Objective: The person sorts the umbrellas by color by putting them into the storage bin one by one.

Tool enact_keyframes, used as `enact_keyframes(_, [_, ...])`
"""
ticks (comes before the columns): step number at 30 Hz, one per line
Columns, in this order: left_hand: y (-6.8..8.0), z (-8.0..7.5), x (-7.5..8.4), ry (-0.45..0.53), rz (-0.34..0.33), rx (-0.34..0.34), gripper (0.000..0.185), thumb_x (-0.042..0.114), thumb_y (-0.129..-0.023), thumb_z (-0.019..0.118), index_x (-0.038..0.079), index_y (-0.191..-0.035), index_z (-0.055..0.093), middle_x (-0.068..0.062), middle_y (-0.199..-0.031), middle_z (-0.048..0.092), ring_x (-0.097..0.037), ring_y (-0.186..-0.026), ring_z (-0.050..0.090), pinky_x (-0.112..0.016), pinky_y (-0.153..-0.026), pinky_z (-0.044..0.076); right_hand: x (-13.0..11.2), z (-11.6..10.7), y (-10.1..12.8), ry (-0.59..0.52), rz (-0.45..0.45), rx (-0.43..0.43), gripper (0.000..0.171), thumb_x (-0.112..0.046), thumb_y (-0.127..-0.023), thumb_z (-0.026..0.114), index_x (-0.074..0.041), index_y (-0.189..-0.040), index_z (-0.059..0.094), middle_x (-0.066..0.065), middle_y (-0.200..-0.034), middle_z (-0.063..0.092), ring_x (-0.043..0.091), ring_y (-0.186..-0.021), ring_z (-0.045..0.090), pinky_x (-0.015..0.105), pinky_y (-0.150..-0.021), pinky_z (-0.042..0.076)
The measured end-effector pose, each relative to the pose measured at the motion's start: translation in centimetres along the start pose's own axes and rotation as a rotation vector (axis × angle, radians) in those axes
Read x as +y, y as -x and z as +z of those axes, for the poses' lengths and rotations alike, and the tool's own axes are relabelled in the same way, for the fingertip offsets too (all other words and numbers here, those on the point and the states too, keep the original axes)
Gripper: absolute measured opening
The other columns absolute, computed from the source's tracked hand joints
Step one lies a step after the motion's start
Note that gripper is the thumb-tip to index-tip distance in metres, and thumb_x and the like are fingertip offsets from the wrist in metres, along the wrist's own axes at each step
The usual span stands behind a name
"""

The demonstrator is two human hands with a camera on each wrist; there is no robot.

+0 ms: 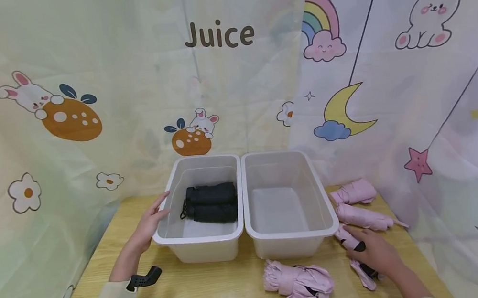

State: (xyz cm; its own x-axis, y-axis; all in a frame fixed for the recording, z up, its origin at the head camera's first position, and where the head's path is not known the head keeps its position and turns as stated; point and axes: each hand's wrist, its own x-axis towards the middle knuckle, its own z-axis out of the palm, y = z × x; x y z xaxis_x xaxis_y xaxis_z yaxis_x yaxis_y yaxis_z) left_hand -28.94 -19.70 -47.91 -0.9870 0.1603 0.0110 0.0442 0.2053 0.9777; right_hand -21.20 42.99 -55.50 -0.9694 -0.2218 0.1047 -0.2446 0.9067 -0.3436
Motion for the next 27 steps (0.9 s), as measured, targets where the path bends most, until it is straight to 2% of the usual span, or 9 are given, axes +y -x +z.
enact_keyframes(3, [0.0,0.0,0.0,0.003,0.002,-0.009,0.054,0.023,-0.105,0.044,0.023,-0.155,0.026,-0.017,-0.158,0.017,-0.042,-0.131,0.037,-0.054,-0.093,0.043,0.3,0.2,-0.3,-0.028,-0.03,0.062,0.07,-0.037,-0.082,0.078,-0.013,-0.142,0.051,0.023,-0.133,0.054,0.035,-0.093,0.064,0.051,-0.07,0.05])
enact_keyframes(5, [0.1,-0.1,-0.1,0.007,0.001,-0.012,0.054,0.023,-0.105,0.044,0.023,-0.155,0.026,-0.018,-0.157,0.019,-0.043,-0.13,0.037,-0.053,-0.092,0.043,0.7,0.3,-0.5,-0.044,-0.046,0.079,0.068,-0.032,-0.082,0.079,-0.01,-0.141,0.053,0.02,-0.134,0.055,0.031,-0.094,0.064,0.047,-0.07,0.05])
enact_keyframes(9, [0.2,0.1,-0.3,0.019,-0.004,-0.015,0.054,0.022,-0.105,0.043,0.024,-0.155,0.026,-0.017,-0.158,0.017,-0.043,-0.132,0.035,-0.054,-0.094,0.042,1.2,0.0,-0.3,-0.101,-0.042,0.058,0.065,-0.031,-0.082,0.079,-0.011,-0.139,0.055,0.019,-0.134,0.055,0.012,-0.068,0.058,0.033,-0.06,0.044])
enact_keyframes(10, [0.2,0.2,-0.4,0.021,-0.006,-0.013,0.054,0.022,-0.105,0.043,0.023,-0.155,0.026,-0.015,-0.159,0.016,-0.042,-0.133,0.034,-0.054,-0.095,0.041,1.2,-0.1,-0.2,-0.109,-0.044,0.062,0.063,-0.031,-0.082,0.079,-0.012,-0.138,0.056,0.018,-0.134,0.056,0.014,-0.077,0.06,0.034,-0.062,0.046])
enact_keyframes(13, [0.3,0.6,-0.8,0.028,-0.014,-0.012,0.053,0.022,-0.104,0.044,0.023,-0.155,0.027,-0.011,-0.16,0.012,-0.039,-0.136,0.029,-0.055,-0.097,0.038,0.8,-1.1,0.5,-0.141,-0.058,0.083,0.062,-0.029,-0.082,0.08,-0.012,-0.137,0.057,0.017,-0.131,0.058,0.01,-0.077,0.057,0.03,-0.062,0.046])
enact_keyframes(16, [0.3,0.9,-0.9,0.035,-0.014,-0.017,0.054,0.022,-0.104,0.044,0.022,-0.155,0.026,-0.012,-0.16,0.013,-0.039,-0.135,0.03,-0.055,-0.097,0.038,0.1,-3.3,0.8,-0.138,-0.045,0.127,0.063,-0.027,-0.083,0.079,-0.011,-0.139,0.056,0.018,-0.126,0.059,0.009,-0.076,0.055,0.028,-0.059,0.044])
enact_keyframes(19, [0.2,0.9,-0.9,0.038,-0.001,-0.031,0.055,0.022,-0.105,0.043,0.021,-0.156,0.024,-0.015,-0.159,0.015,-0.041,-0.134,0.031,-0.055,-0.096,0.039,-0.7,-6.3,0.3,-0.149,-0.035,0.186,0.063,-0.023,-0.083,0.079,-0.008,-0.139,0.054,0.024,-0.117,0.061,0.009,-0.063,0.044,0.027,-0.053,0.037])
enact_keyframes(23, [-0.2,0.4,-0.5,0.031,0.019,-0.014,0.055,0.023,-0.105,0.043,0.022,-0.156,0.024,-0.016,-0.158,0.017,-0.041,-0.132,0.033,-0.055,-0.095,0.039,-2.2,-10.5,-2.2,-0.101,-0.108,0.274,0.065,-0.019,-0.08,0.081,-0.008,-0.139,0.055,0.022,-0.112,0.063,0.017,-0.075,0.046,0.027,-0.056,0.037])
enact_keyframes(27, [-0.2,0.0,-0.4,0.029,0.019,-0.01,0.055,0.023,-0.104,0.044,0.022,-0.156,0.024,-0.014,-0.159,0.016,-0.041,-0.132,0.033,-0.053,-0.094,0.04,-4.5,-14.3,-5.3,-0.007,-0.165,0.284,0.066,-0.022,-0.08,0.081,-0.013,-0.14,0.055,0.017,-0.108,0.065,0.021,-0.075,0.045,0.028,-0.055,0.036])
